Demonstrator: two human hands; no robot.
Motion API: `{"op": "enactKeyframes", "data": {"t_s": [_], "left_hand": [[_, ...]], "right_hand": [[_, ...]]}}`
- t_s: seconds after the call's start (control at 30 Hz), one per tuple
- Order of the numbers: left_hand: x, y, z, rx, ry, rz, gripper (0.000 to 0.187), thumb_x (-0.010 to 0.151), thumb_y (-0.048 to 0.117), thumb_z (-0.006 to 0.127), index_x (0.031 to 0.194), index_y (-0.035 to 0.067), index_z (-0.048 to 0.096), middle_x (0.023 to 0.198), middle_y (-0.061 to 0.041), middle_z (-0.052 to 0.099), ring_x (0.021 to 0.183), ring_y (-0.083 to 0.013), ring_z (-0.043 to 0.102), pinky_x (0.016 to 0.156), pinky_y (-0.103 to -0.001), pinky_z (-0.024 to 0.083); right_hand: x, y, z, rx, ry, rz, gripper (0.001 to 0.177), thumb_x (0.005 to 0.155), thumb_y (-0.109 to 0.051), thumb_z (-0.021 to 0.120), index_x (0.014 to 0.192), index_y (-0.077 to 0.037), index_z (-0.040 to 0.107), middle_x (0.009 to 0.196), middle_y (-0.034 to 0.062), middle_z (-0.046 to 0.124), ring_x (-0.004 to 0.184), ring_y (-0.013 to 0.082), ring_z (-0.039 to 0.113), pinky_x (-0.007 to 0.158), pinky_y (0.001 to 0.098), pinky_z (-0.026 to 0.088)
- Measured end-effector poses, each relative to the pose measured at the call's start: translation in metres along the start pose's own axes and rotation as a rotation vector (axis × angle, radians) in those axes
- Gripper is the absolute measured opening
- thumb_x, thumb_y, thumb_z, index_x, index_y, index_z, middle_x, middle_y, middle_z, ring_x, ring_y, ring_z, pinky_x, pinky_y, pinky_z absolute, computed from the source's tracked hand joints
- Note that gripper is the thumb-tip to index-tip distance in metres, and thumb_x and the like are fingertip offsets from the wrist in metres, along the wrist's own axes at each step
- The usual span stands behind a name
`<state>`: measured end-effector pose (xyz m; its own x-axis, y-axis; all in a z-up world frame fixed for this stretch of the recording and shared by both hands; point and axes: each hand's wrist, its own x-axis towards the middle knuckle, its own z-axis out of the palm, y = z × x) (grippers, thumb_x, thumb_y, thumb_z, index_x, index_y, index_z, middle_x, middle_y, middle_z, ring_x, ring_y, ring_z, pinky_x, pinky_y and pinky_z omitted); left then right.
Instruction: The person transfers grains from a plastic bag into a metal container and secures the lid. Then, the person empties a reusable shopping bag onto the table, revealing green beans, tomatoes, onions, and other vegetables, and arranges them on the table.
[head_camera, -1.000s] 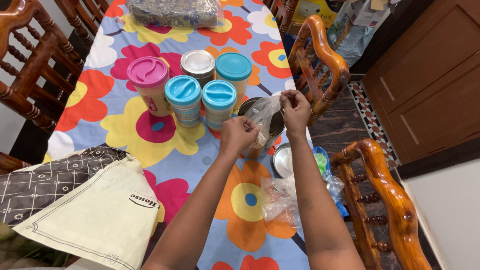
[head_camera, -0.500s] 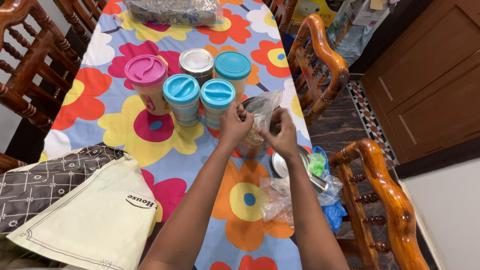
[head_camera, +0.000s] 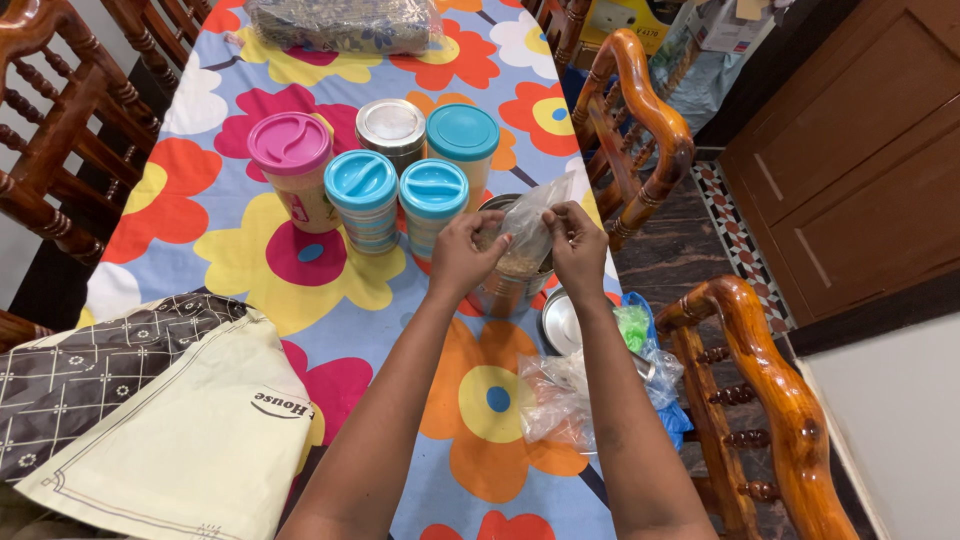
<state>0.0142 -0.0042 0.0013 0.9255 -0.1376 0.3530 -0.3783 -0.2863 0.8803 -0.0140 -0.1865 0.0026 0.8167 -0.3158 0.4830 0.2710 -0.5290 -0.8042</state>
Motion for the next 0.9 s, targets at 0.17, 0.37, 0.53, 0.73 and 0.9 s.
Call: {"op": "enactKeyframes", "data": {"t_s": [0.17,0.37,0.53,0.73,0.9], "left_hand": [[0.006,-0.003,0.008,0.036,-0.017,-0.146,0.017,0.088,0.024,0.077,0.094,0.009,0.078,0.079,-0.004,0.074,0.067,-0.0123,0.066,0.065,-0.03,0.053],[0.008,-0.024,0.022,-0.144,0.066,-0.133,0.015,0.09,0.02,0.075,0.096,0.007,0.075,0.081,-0.003,0.078,0.071,-0.0092,0.073,0.068,-0.027,0.056],[0.008,-0.036,0.031,-0.238,-0.061,-0.039,0.021,0.086,0.016,0.074,0.106,0.008,0.074,0.091,-0.005,0.079,0.084,-0.0134,0.075,0.073,-0.029,0.058],[0.009,-0.067,0.031,0.307,-0.108,0.138,0.075,0.08,0.023,0.075,0.147,0.005,0.046,0.152,-0.015,0.045,0.142,-0.0333,0.043,0.112,-0.048,0.039],[0.0,-0.091,0.044,0.207,-0.267,-0.089,0.098,0.082,0.029,0.067,0.161,0.008,0.014,0.172,-0.009,0.01,0.151,-0.0339,0.03,0.116,-0.048,0.036]], "right_hand": [[0.001,-0.001,0.0,0.066,-0.021,0.018,0.024,0.101,-0.027,0.07,0.108,-0.005,0.07,0.084,0.0022,0.071,0.075,0.0066,0.063,0.068,0.0246,0.052],[-0.018,0.018,0.01,0.082,-0.162,-0.077,0.06,0.076,-0.021,0.076,0.129,-0.001,0.057,0.111,0.0142,0.069,0.099,0.0225,0.068,0.086,0.0344,0.054],[-0.019,0.041,0.029,-0.147,-0.262,0.13,0.039,0.084,-0.019,0.076,0.117,0.0,0.068,0.102,0.0171,0.075,0.094,0.0277,0.075,0.082,0.0376,0.057],[-0.005,0.05,0.026,-0.031,-0.072,0.14,0.032,0.093,-0.02,0.071,0.118,0.0,0.071,0.095,0.0126,0.079,0.087,0.0232,0.076,0.079,0.0369,0.057],[0.001,0.039,0.034,0.009,-0.137,0.075,0.081,0.074,-0.027,0.089,0.139,0.001,0.05,0.113,0.0087,0.073,0.086,0.0228,0.073,0.075,0.0354,0.06]]}}
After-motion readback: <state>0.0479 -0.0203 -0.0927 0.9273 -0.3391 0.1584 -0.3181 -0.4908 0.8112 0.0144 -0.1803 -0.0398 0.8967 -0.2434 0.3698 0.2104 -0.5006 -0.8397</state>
